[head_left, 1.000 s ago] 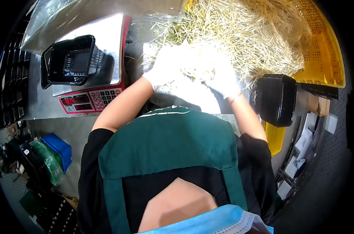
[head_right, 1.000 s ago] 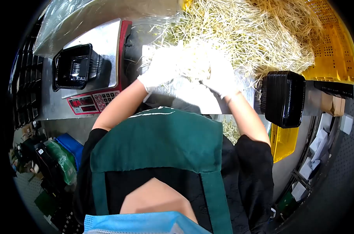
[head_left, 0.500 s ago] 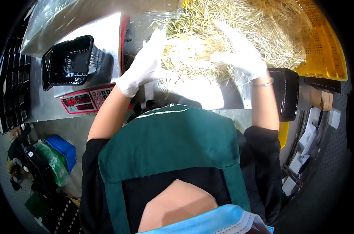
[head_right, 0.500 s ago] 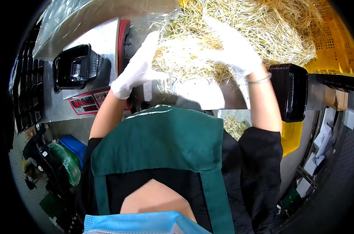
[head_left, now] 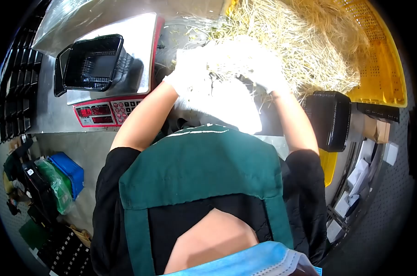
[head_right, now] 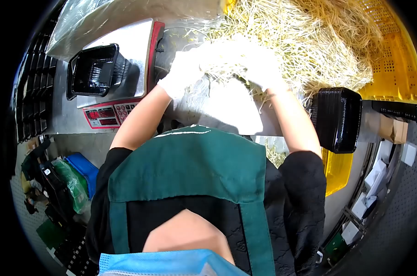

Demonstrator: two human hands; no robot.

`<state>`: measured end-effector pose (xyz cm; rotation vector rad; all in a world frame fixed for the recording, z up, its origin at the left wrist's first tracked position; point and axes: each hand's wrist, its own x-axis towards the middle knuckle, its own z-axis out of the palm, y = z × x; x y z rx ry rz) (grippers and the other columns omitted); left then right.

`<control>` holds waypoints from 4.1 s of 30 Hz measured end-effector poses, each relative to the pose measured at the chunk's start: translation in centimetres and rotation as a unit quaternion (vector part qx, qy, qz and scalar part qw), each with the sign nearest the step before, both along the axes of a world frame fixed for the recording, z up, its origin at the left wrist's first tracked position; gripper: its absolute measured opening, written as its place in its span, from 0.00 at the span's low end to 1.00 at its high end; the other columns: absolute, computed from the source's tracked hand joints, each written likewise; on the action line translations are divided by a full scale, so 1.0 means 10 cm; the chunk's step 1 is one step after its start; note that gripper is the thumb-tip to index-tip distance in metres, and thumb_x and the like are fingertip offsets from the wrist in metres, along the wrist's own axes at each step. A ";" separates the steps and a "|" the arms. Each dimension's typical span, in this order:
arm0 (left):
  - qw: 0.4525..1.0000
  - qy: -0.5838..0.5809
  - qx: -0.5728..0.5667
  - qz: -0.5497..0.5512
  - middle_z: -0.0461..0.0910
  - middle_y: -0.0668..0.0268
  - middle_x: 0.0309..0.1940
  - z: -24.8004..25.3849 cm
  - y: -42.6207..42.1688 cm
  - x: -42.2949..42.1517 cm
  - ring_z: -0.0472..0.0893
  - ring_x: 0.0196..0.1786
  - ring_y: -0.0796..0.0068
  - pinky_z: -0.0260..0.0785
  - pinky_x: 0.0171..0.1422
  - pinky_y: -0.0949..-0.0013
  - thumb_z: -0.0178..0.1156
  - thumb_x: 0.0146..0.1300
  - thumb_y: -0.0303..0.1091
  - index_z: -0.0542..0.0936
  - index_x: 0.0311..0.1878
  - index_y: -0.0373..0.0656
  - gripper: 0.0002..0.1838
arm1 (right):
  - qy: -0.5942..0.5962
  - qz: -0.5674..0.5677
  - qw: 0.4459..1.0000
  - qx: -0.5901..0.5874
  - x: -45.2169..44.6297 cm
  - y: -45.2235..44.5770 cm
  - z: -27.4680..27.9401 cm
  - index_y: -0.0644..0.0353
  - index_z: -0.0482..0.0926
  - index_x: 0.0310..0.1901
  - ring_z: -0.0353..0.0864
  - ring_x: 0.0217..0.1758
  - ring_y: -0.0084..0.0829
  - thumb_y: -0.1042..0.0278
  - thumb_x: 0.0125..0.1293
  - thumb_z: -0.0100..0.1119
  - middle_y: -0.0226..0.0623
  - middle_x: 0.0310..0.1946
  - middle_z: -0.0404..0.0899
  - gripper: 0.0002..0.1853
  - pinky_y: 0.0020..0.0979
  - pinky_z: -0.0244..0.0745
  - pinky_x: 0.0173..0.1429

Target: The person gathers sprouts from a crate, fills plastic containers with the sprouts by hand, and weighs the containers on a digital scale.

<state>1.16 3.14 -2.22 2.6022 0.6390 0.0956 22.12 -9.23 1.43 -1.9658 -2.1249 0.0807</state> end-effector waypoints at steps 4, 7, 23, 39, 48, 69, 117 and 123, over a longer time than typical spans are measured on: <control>0.975 -0.213 -0.054 -0.030 0.77 0.56 0.52 0.28 -0.16 -0.07 0.76 0.55 0.61 0.69 0.55 0.60 0.56 0.63 0.39 0.65 0.67 0.39 0.31 | 0.244 -0.022 0.966 0.083 -0.08 -0.22 0.21 0.55 0.75 0.60 0.71 0.65 0.35 0.62 0.56 0.63 0.38 0.61 0.74 0.27 0.32 0.66 0.68; 0.973 -0.225 -0.055 -0.027 0.79 0.56 0.48 0.64 -0.33 -0.14 0.77 0.51 0.60 0.70 0.52 0.59 0.54 0.62 0.37 0.69 0.65 0.39 0.27 | 0.189 -0.024 0.981 0.042 -0.03 -0.35 0.30 0.54 0.76 0.59 0.74 0.62 0.35 0.60 0.57 0.64 0.37 0.58 0.76 0.27 0.31 0.68 0.66; 0.931 -0.228 -0.286 0.017 0.70 0.54 0.61 0.13 -0.52 -0.53 0.64 0.67 0.54 0.43 0.76 0.50 0.48 0.66 0.40 0.70 0.63 0.44 0.23 | 0.080 -0.071 0.976 -0.188 -0.17 0.06 0.58 0.64 0.69 0.62 0.74 0.62 0.38 0.52 0.46 0.75 0.45 0.60 0.74 0.43 0.33 0.69 0.65; 0.980 -0.193 -0.034 0.040 0.80 0.57 0.52 1.41 -0.24 -1.17 0.79 0.53 0.70 0.73 0.55 0.70 0.64 0.59 0.28 0.78 0.55 0.38 0.20 | 0.031 -0.162 0.962 -0.217 -0.99 0.19 0.18 0.61 0.78 0.48 0.77 0.46 0.43 0.47 0.39 0.72 0.46 0.41 0.79 0.35 0.40 0.74 0.51; 0.791 -0.317 -0.344 0.394 0.79 0.60 0.53 1.20 1.50 -3.03 0.75 0.57 0.72 0.60 0.66 0.71 0.66 0.57 0.37 0.75 0.59 0.34 0.27 | 0.003 -0.157 0.954 -0.257 -1.20 0.18 0.46 0.61 0.78 0.49 0.78 0.51 0.41 0.51 0.43 0.69 0.50 0.48 0.79 0.31 0.38 0.72 0.55; 0.835 -0.424 -0.254 0.241 0.62 0.46 0.62 1.11 -0.22 -0.86 0.62 0.65 0.53 0.56 0.69 0.60 0.56 0.56 0.28 0.59 0.66 0.29 0.34 | -0.035 -0.026 0.983 0.180 -1.72 0.72 1.39 0.58 0.78 0.36 0.78 0.34 0.43 0.62 0.54 0.57 0.45 0.30 0.79 0.11 0.43 0.70 0.41; 0.931 -0.332 -0.038 0.144 0.67 0.55 0.66 1.39 0.70 -2.81 0.67 0.68 0.63 0.59 0.71 0.64 0.66 0.61 0.43 0.68 0.66 0.37 0.34 | 0.704 -0.119 0.672 0.196 -2.25 0.97 0.80 0.57 0.46 0.74 0.58 0.73 0.43 0.53 0.75 0.40 0.47 0.74 0.51 0.33 0.39 0.49 0.76; 0.957 -0.283 -0.065 -0.013 0.68 0.57 0.65 1.27 0.63 -2.25 0.68 0.67 0.62 0.60 0.70 0.62 0.65 0.60 0.35 0.67 0.66 0.39 0.32 | -0.015 0.009 0.983 0.181 -2.71 1.17 0.98 0.66 0.72 0.58 0.72 0.53 0.51 0.57 0.67 0.50 0.54 0.53 0.74 0.24 0.51 0.63 0.60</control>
